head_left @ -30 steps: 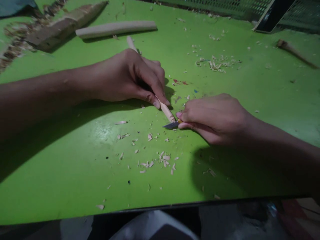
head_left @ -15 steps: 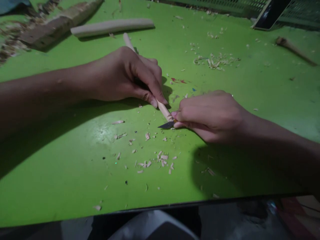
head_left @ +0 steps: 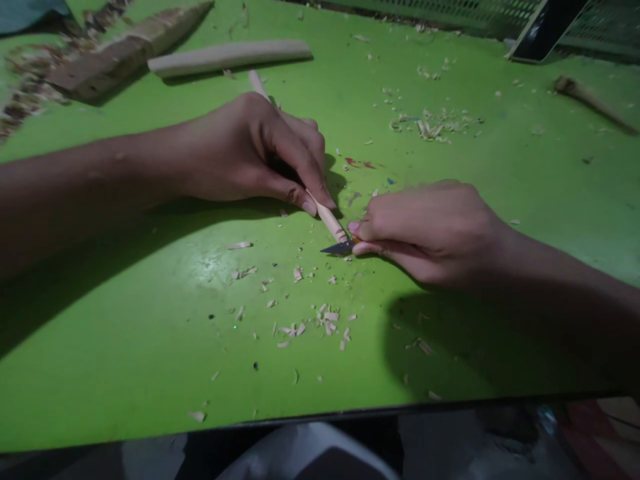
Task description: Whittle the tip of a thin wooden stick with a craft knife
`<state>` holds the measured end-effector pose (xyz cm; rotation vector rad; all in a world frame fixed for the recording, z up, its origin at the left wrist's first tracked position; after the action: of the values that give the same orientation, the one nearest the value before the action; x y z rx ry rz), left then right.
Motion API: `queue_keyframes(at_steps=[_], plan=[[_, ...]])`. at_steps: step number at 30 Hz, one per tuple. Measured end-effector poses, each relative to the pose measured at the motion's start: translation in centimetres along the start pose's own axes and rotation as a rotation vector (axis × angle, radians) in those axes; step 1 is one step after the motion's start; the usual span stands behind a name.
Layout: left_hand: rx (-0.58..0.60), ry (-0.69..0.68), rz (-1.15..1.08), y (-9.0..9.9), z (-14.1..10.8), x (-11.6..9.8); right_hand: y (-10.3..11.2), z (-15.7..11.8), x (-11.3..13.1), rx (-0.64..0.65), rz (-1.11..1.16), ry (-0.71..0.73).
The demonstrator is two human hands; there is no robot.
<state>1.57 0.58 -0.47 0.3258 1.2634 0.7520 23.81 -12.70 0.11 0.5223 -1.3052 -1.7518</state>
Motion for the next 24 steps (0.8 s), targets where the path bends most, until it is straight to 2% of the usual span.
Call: queue_keyframes(at_steps=[5,18,24], plan=[[0.002,-0.002,0.0,0.06,0.06,-0.09,0.59,-0.21,-0.33,0.032,0.006,-0.019],[-0.017,0.03,-0.032,0.01,-0.06,0.09,0.4,0.08,-0.05,0.085,-0.017,-0.011],[-0.023,0.032,-0.02,-0.01,-0.13,-0.01,-0.06,0.33,0.05,0.013,-0.049,0.029]])
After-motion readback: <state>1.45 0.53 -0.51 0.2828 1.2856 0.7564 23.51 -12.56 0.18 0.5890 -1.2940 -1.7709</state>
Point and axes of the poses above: each hand's wrist, its own z-axis towards the middle knuckle, its own y-axis out of the back of the hand, x = y × z, the point moved 2 cm from there along z, towards the middle knuckle, and after that the axes turned 4 degrees about -z, right-handed, at the moved point
